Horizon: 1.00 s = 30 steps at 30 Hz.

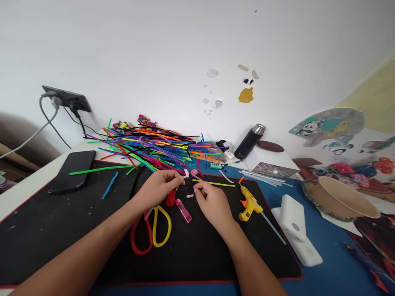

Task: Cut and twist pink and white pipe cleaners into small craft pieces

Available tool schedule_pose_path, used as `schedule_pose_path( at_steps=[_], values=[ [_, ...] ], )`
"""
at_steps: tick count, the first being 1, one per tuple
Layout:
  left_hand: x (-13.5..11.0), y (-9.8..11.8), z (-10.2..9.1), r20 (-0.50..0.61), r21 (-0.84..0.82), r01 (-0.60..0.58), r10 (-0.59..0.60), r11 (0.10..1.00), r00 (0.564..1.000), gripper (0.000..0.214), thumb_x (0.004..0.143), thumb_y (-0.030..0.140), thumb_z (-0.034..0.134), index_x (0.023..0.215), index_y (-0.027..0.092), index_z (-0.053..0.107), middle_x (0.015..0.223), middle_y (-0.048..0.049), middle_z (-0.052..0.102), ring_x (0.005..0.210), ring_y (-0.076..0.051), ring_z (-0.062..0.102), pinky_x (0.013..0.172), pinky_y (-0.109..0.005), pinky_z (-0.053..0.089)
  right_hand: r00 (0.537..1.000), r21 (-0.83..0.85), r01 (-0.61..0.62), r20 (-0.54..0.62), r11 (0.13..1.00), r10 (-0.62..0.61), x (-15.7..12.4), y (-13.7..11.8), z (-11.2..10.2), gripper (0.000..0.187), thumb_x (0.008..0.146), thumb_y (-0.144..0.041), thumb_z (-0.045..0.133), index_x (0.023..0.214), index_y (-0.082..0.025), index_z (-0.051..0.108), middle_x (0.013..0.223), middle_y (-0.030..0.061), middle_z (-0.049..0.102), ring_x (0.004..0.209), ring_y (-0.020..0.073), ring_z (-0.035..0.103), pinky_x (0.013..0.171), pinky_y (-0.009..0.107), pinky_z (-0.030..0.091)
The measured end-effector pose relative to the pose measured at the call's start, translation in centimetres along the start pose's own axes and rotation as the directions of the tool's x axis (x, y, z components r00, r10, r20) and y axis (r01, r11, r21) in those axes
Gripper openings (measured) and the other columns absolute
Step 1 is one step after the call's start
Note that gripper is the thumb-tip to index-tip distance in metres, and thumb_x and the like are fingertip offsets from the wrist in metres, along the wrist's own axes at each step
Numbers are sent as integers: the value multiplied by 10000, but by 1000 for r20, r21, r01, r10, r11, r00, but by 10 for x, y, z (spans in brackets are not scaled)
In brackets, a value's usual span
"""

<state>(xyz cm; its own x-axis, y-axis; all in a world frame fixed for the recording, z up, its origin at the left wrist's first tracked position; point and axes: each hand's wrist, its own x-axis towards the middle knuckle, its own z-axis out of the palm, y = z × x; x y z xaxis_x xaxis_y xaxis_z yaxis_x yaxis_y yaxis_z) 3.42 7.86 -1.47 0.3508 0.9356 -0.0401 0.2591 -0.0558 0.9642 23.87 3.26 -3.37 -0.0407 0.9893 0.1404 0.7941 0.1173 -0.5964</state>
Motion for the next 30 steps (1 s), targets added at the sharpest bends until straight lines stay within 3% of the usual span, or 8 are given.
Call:
schedule_pose_path(
  at_steps=[5,12,17,30],
  values=[
    [0,0,-1,-35,39,-12,14,999,999,387,891,540,616,782,186,729,562,27,593,498,-133,516,519,-229,375,992,-179,35,126,983,-12,-1,-1,1,147,963,-206,653,1045,-248,767,730,-6,735,687,178,654,610,279,305],
    [-1,-2,-1,23,-1,-3,3,1000,1000,397,923,558,603,831,189,716,536,28,606,486,-141,556,533,-234,397,980,-261,34,197,965,18,-1,-2,2,115,973,-244,679,1061,-267,749,842,3,782,762,196,700,632,284,330],
    [0,-2,0,1,40,-38,38,998,999,389,915,539,603,819,185,732,606,4,664,527,-143,561,551,-237,403,982,-290,22,184,957,33,0,-2,6,132,981,-224,647,1067,-262,740,847,8,785,790,199,723,646,290,349],
    [-1,2,0,21,39,-33,32,999,999,411,895,561,593,826,178,727,598,4,648,525,-150,559,545,-241,407,988,-285,-1,147,959,45,3,-1,12,139,1013,-255,608,1063,-245,738,821,17,775,767,207,718,622,297,322]
  ],
)
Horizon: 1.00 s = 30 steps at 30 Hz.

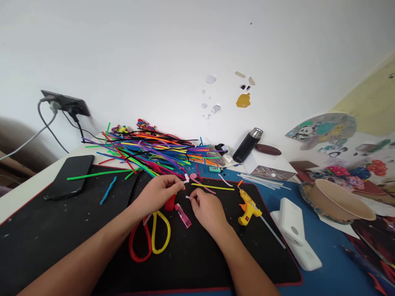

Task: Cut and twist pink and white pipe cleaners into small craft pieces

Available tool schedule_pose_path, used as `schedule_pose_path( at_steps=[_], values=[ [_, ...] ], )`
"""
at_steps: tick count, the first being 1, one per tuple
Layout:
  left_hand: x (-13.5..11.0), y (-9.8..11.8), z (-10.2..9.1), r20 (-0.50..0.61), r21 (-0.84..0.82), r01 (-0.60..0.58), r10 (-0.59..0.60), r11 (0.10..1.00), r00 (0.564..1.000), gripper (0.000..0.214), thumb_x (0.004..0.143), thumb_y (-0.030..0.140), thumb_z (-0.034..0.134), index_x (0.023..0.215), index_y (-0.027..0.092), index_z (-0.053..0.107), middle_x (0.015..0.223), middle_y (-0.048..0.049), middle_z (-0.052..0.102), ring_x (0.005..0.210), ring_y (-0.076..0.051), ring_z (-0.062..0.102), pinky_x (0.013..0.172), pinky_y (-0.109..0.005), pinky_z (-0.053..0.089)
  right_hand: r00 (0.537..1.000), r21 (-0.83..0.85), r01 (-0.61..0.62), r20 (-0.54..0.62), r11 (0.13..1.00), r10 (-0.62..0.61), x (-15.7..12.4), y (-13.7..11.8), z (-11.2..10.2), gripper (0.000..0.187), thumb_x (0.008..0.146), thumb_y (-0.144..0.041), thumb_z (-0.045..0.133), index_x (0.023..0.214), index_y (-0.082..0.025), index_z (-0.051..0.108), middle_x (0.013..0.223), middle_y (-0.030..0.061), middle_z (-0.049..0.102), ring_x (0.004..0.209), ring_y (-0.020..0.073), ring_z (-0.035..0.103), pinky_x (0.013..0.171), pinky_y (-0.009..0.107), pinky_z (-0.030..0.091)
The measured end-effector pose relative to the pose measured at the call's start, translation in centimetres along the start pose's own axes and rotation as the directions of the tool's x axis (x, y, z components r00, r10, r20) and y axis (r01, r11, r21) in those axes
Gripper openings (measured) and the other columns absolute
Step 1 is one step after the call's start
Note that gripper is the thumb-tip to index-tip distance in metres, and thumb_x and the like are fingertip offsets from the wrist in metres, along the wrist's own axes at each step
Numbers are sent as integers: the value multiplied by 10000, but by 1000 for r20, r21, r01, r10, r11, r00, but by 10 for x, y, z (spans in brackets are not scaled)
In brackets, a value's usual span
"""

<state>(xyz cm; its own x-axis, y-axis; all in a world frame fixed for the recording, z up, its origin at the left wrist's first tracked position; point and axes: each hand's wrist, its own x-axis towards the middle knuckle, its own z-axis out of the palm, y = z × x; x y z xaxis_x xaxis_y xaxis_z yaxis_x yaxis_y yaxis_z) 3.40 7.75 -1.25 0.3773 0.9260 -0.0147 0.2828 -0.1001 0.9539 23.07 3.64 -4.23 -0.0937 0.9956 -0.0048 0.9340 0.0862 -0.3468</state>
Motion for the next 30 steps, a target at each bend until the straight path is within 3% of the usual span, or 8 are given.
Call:
schedule_pose_path(
  at_steps=[11,19,25,30],
  values=[
    [0,-5,0,9,47,-18,18,999,1000,403,921,548,579,838,189,744,574,5,653,539,-163,584,551,-237,411,999,1,-40,-4,999,40,4,-2,-2,158,1026,-267,593,1067,-234,742,906,50,807,832,235,749,661,308,368],
    [0,-4,0,1,43,-25,25,999,1000,370,905,523,603,821,193,746,667,-2,688,574,-154,582,568,-238,415,1000,72,22,4,997,-22,-2,2,-1,159,1017,-256,604,1040,-259,761,822,8,784,765,202,717,636,287,343],
    [-1,-1,1,46,33,27,-28,999,999,380,907,548,575,841,202,716,520,35,596,499,-158,561,519,-237,390,999,53,44,-5,998,-44,-2,0,0,167,1010,-256,611,1053,-280,770,804,0,777,755,199,709,621,284,333],
    [-1,2,1,40,52,23,-25,998,999,393,897,559,573,828,202,719,517,24,624,501,-162,576,516,-237,394,1000,64,29,0,998,-29,-2,0,0,189,1011,-256,603,1068,-288,781,868,10,805,795,207,730,657,280,380]
  ],
)
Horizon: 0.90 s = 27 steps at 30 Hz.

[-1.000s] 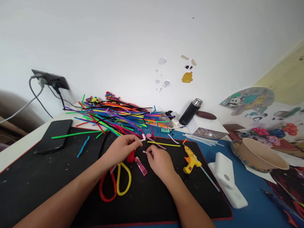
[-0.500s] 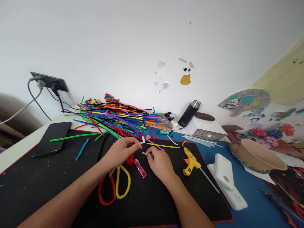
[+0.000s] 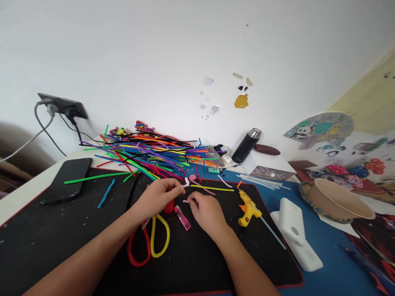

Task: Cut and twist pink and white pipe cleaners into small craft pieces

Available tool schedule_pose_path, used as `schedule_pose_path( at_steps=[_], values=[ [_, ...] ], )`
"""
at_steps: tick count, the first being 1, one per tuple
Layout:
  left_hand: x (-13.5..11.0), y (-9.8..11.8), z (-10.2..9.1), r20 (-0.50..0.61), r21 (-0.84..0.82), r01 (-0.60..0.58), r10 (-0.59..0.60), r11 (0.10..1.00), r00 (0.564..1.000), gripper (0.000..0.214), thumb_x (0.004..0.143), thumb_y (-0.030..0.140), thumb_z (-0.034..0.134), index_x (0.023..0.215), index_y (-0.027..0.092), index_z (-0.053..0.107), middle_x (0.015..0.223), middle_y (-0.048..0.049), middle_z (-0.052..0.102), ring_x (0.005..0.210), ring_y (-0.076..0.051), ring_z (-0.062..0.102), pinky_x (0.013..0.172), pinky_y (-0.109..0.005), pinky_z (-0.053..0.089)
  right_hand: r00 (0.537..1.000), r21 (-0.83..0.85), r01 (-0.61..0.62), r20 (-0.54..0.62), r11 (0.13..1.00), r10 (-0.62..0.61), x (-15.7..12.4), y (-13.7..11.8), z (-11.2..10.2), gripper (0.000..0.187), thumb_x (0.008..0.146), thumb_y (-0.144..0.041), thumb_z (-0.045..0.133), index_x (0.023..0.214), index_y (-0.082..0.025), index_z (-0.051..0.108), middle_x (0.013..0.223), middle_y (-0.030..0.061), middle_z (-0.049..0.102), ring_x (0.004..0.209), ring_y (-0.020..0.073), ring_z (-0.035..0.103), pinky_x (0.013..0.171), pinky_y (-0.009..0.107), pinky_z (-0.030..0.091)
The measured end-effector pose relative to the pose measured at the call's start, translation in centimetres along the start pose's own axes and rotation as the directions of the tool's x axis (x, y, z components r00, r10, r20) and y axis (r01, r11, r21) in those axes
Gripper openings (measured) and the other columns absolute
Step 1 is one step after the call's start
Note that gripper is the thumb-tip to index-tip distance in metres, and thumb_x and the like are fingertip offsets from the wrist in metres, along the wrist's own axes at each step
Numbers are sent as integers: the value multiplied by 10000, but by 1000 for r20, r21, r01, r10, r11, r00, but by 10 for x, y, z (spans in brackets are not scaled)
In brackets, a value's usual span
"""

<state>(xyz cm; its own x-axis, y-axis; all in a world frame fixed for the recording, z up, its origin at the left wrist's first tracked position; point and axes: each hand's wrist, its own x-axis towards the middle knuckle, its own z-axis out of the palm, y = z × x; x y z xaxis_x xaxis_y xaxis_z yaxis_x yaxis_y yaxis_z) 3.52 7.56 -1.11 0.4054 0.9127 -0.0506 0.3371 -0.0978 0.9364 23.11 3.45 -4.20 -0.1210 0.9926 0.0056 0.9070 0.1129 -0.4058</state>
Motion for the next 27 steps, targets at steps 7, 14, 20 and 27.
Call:
schedule_pose_path(
  at_steps=[7,14,20,27],
  values=[
    [1,-4,0,18,3,21,-21,1000,1000,414,904,575,578,863,192,728,517,20,636,484,-157,572,511,-234,376,1000,47,12,-13,999,-11,0,2,0,230,1011,-238,587,1105,-286,791,994,28,831,904,223,763,728,279,433],
    [0,-3,1,24,33,35,-36,999,999,417,901,569,564,868,186,725,516,22,613,485,-160,561,504,-238,369,985,349,40,-174,936,22,-1,2,-5,209,1007,-282,580,1035,-239,783,806,13,763,731,177,686,678,254,441],
    [0,-1,4,23,63,22,-23,998,999,409,882,577,569,796,192,681,523,34,577,488,-143,499,498,-236,337,967,582,92,-246,808,66,-3,-4,-8,215,957,-373,631,1048,-215,744,587,-58,534,556,141,523,576,243,402],
    [-2,5,6,31,138,-10,6,990,1000,399,888,556,560,723,199,631,556,45,544,533,-137,460,534,-242,332,956,583,136,-289,801,47,-4,-6,-5,182,922,-333,648,1030,-205,720,570,-79,476,526,129,467,549,248,359]
  ],
)
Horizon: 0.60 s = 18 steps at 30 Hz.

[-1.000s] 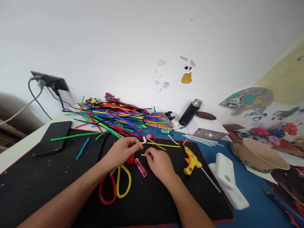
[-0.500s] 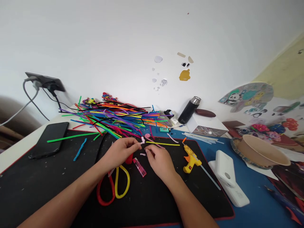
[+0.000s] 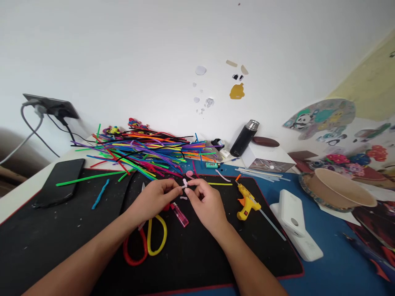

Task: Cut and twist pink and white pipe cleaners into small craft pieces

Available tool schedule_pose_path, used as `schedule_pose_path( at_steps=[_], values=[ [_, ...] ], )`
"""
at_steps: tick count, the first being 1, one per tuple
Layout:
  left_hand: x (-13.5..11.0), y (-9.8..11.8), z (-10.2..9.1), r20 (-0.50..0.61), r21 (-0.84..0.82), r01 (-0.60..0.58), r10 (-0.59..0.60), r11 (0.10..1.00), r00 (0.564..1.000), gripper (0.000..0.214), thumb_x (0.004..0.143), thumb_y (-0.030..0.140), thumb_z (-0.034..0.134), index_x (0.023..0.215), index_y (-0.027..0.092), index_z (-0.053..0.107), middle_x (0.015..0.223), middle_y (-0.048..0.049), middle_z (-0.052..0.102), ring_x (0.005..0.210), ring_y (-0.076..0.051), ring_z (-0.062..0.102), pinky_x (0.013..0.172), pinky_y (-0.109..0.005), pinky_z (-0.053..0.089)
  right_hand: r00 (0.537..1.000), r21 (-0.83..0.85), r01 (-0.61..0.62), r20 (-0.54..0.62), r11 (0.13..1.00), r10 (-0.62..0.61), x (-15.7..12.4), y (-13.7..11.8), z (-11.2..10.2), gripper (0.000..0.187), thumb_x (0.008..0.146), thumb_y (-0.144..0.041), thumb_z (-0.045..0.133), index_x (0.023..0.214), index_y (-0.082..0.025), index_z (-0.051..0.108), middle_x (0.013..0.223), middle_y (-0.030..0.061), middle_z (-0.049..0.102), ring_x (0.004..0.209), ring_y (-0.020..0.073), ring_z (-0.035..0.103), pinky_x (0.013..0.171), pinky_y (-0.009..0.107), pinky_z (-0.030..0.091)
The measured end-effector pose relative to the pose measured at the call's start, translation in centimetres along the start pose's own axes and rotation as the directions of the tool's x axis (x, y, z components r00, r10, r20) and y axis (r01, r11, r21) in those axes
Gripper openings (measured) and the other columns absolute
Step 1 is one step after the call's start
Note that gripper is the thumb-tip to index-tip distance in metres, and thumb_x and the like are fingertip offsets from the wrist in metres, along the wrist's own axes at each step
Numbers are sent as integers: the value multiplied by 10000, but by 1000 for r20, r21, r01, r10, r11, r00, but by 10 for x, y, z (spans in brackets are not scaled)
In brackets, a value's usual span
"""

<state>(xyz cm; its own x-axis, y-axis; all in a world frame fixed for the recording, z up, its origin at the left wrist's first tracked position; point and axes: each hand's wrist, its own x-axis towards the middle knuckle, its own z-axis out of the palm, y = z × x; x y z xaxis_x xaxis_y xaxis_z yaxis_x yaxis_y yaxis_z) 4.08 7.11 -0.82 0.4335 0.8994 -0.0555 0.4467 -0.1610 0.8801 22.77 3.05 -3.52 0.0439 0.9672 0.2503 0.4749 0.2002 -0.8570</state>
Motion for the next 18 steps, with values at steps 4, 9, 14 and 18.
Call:
schedule_pose_path(
  at_steps=[4,9,14,18],
  values=[
    [-1,2,1,0,21,-9,9,1000,1000,397,889,545,567,723,192,646,577,46,530,551,-135,448,545,-244,330,1000,-17,11,-8,1000,-11,0,2,1,174,924,-327,638,1015,-204,720,568,-79,462,521,128,455,546,252,344],
    [-2,2,2,18,46,2,-3,999,1000,393,894,537,566,737,190,664,567,49,519,544,-135,439,541,-249,319,1000,-32,14,-14,999,-14,1,2,2,160,935,-328,637,989,-203,721,556,-82,458,512,123,446,548,253,335],
    [-2,1,3,21,66,1,-2,998,1000,390,902,532,566,746,192,677,573,48,524,550,-137,440,551,-254,320,999,-52,16,-35,999,-18,1,2,1,158,945,-325,631,941,-201,729,541,-80,446,501,120,431,541,256,321],
    [-2,-1,4,27,64,-6,4,998,1000,391,908,532,568,751,193,684,579,45,527,554,-138,443,554,-255,320,999,-60,31,-34,998,-33,0,1,1,175,957,-326,619,914,-204,736,552,-68,476,511,122,441,542,258,320]
  ],
)
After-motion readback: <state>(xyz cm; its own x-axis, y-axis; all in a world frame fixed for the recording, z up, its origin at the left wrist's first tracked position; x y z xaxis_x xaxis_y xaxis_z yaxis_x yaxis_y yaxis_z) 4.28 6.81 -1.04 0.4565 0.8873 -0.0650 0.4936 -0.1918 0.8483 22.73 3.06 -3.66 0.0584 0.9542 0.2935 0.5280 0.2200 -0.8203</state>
